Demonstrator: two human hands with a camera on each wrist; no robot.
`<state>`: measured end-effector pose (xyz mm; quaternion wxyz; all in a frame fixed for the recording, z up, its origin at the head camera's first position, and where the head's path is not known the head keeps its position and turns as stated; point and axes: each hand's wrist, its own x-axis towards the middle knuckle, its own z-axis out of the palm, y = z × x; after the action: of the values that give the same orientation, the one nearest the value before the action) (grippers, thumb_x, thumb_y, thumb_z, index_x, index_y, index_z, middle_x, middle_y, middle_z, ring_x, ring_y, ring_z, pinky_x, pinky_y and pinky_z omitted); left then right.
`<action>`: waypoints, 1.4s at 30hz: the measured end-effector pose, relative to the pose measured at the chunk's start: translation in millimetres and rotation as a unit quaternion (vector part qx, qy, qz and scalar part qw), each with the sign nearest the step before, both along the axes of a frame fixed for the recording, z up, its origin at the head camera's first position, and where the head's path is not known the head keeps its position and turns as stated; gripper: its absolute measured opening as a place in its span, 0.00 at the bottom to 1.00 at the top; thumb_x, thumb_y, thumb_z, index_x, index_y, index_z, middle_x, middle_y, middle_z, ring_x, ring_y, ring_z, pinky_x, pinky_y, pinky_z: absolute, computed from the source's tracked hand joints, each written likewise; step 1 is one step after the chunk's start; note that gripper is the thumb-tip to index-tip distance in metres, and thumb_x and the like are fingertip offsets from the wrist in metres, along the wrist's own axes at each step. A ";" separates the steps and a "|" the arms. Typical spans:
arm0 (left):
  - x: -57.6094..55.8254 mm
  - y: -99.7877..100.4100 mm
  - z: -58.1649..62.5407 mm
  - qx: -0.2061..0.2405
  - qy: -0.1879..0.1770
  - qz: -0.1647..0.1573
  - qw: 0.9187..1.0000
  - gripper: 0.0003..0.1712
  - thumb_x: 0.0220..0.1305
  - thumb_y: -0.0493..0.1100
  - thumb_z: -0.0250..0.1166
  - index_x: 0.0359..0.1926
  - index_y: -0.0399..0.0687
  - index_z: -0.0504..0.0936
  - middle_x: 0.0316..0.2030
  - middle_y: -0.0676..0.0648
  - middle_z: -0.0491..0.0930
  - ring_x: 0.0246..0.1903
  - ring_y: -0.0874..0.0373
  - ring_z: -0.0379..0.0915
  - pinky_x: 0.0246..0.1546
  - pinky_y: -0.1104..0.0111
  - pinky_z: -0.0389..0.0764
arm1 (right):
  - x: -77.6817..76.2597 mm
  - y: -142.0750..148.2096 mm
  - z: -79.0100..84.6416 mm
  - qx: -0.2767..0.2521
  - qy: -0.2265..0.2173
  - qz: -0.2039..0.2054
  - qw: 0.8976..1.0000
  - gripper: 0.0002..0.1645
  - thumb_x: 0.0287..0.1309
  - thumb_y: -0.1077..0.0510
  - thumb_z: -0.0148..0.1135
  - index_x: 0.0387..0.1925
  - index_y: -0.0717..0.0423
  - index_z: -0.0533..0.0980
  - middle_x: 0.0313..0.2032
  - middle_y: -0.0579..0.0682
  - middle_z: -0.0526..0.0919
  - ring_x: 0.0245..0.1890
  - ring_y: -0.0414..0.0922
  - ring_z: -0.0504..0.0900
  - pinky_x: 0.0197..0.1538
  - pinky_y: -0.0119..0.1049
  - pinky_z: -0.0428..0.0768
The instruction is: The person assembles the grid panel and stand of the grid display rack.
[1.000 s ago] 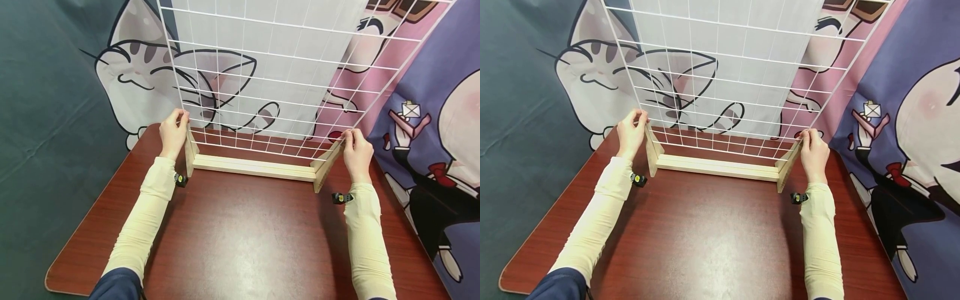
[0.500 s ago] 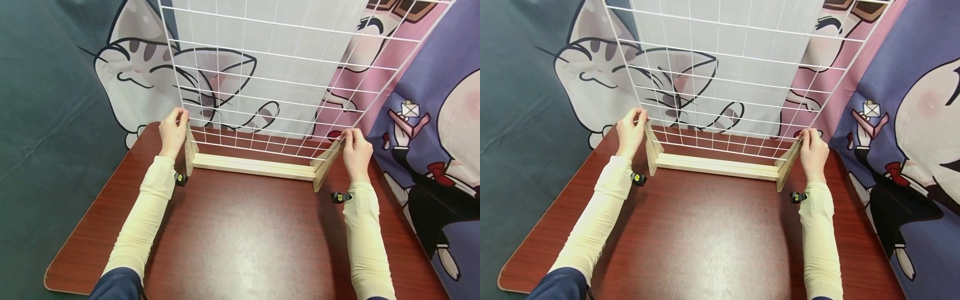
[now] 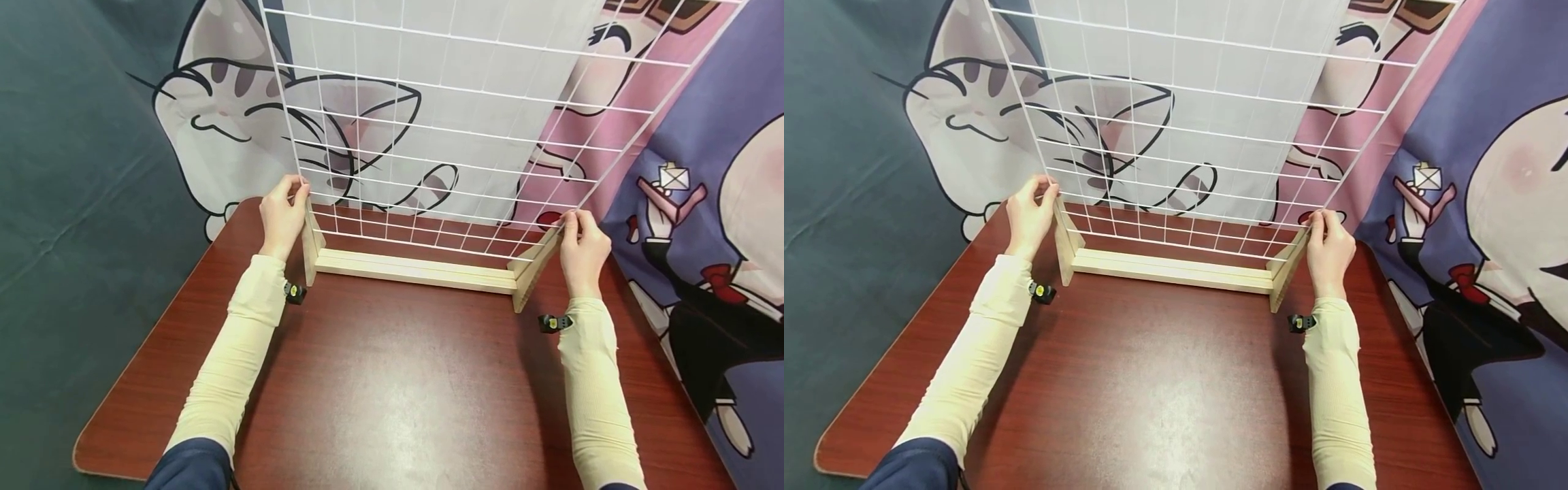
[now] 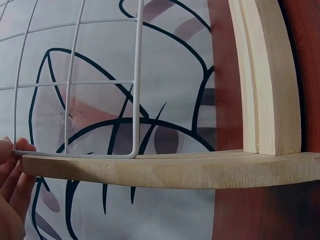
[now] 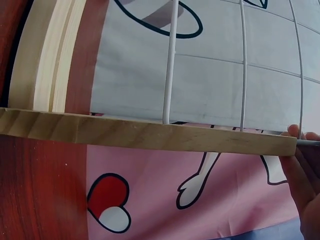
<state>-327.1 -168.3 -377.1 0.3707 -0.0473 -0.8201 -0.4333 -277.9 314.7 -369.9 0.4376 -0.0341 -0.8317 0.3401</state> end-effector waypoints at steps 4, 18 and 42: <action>-0.1 0.4 -2.1 0.010 0.003 -0.003 1.000 0.09 0.67 0.42 0.61 0.42 0.41 0.83 0.38 0.42 0.87 0.41 0.50 0.85 0.47 0.61 0.81 | -0.2 -2.7 1.5 -0.004 0.006 0.001 1.000 0.17 0.69 0.54 0.52 0.37 0.65 0.79 0.34 0.62 0.87 0.26 0.06 0.66 0.34 0.07 0.63; -3.6 8.2 -1.1 0.028 0.022 -0.008 0.999 0.10 0.65 0.39 0.63 0.43 0.38 0.83 0.39 0.40 0.87 0.41 0.49 0.85 0.46 0.62 0.82 | 0.8 -3.0 -0.7 0.000 0.022 -0.028 0.999 0.17 0.69 0.54 0.52 0.36 0.64 0.80 0.33 0.60 0.88 0.27 0.05 0.64 0.35 0.11 0.59; -3.4 7.8 -2.7 0.046 0.005 0.014 0.999 0.09 0.63 0.40 0.63 0.41 0.40 0.84 0.38 0.42 0.88 0.39 0.54 0.86 0.41 0.85 0.76 | -0.7 -3.5 0.6 -0.002 0.000 -0.021 1.000 0.16 0.67 0.54 0.53 0.38 0.63 0.80 0.34 0.61 0.88 0.25 0.04 0.64 0.35 0.11 0.59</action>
<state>-330.5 -160.5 -379.8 0.3828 -0.0211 -0.7981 -0.4648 -278.6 311.2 -369.3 0.4443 -0.0526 -0.8304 0.3321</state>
